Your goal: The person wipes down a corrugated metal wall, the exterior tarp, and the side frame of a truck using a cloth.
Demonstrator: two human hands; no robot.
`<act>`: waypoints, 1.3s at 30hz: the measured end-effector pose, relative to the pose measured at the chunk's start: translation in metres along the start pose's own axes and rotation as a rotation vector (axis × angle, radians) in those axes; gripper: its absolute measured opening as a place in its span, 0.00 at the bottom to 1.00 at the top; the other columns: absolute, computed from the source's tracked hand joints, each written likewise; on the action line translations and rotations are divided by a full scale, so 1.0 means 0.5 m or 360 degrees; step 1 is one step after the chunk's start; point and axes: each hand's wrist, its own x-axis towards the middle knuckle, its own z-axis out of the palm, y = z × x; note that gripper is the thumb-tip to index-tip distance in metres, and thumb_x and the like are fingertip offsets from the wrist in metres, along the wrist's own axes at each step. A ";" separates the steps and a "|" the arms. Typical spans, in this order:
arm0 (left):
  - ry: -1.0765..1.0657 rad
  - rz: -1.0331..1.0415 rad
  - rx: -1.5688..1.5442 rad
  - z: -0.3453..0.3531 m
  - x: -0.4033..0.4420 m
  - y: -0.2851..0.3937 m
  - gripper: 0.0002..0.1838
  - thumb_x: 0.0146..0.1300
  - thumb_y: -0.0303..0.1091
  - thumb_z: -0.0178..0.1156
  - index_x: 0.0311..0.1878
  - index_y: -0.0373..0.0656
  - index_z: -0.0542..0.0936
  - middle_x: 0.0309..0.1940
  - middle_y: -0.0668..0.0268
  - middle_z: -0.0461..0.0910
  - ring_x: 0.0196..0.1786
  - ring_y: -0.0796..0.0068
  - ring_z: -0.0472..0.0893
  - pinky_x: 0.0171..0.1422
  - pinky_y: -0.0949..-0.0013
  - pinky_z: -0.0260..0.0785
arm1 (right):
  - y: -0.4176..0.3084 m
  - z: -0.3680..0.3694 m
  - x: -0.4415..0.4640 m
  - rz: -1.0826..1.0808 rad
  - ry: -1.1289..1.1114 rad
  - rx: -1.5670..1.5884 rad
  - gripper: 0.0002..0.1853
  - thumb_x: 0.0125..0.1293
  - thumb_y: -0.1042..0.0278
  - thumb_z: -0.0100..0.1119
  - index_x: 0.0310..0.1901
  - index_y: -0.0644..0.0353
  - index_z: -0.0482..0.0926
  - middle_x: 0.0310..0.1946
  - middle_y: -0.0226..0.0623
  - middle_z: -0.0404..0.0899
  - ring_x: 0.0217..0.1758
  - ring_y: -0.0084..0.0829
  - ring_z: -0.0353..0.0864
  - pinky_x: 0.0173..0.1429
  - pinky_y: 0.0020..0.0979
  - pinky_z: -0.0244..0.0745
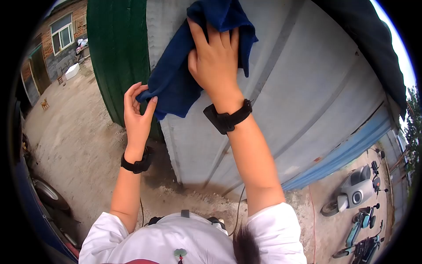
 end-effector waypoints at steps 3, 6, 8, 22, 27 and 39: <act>0.0075 0.0030 -0.0069 0.012 0.017 0.005 0.26 0.63 0.21 0.63 0.63 0.34 0.67 0.56 0.58 0.74 0.58 0.72 0.75 0.65 0.71 0.66 | -0.010 0.025 0.067 -0.0068 -0.0301 0.0096 0.38 0.55 0.68 0.56 0.71 0.57 0.62 0.68 0.52 0.62 0.75 0.57 0.54 0.73 0.70 0.42; 0.0058 -0.0083 -0.0057 0.012 -0.019 -0.038 0.25 0.64 0.20 0.60 0.63 0.33 0.67 0.57 0.59 0.74 0.59 0.72 0.75 0.66 0.71 0.66 | -0.073 0.051 -0.008 -0.0007 -0.0068 0.0514 0.34 0.51 0.80 0.52 0.64 0.56 0.72 0.61 0.56 0.67 0.66 0.58 0.63 0.73 0.54 0.53; 0.0076 -0.0143 0.0012 0.005 -0.062 -0.085 0.21 0.64 0.23 0.60 0.60 0.34 0.71 0.53 0.58 0.78 0.56 0.71 0.77 0.62 0.70 0.67 | -0.101 0.055 -0.119 0.0126 -0.0258 0.0723 0.36 0.52 0.81 0.53 0.67 0.55 0.70 0.68 0.55 0.61 0.71 0.65 0.56 0.76 0.52 0.49; 0.0127 0.0924 0.0727 0.249 -0.038 0.041 0.21 0.64 0.26 0.62 0.60 0.37 0.72 0.71 0.47 0.57 0.70 0.47 0.65 0.69 0.56 0.63 | 0.127 -0.172 0.004 0.0265 -0.0131 -0.0445 0.34 0.55 0.71 0.54 0.67 0.62 0.66 0.63 0.58 0.66 0.68 0.57 0.63 0.73 0.61 0.49; -0.0187 0.0740 0.0731 0.329 -0.122 -0.043 0.22 0.63 0.27 0.60 0.60 0.33 0.70 0.72 0.42 0.57 0.71 0.41 0.64 0.72 0.50 0.59 | 0.148 -0.202 -0.200 0.0333 -0.0470 -0.0504 0.36 0.51 0.65 0.58 0.68 0.50 0.71 0.62 0.53 0.67 0.72 0.54 0.58 0.74 0.69 0.38; 0.0184 0.1201 0.0825 0.481 0.035 0.142 0.25 0.66 0.34 0.61 0.60 0.31 0.67 0.74 0.45 0.53 0.71 0.43 0.62 0.70 0.50 0.59 | 0.334 -0.330 -0.100 0.0315 -0.0011 -0.0532 0.34 0.57 0.62 0.58 0.69 0.57 0.68 0.62 0.58 0.67 0.68 0.57 0.62 0.74 0.55 0.47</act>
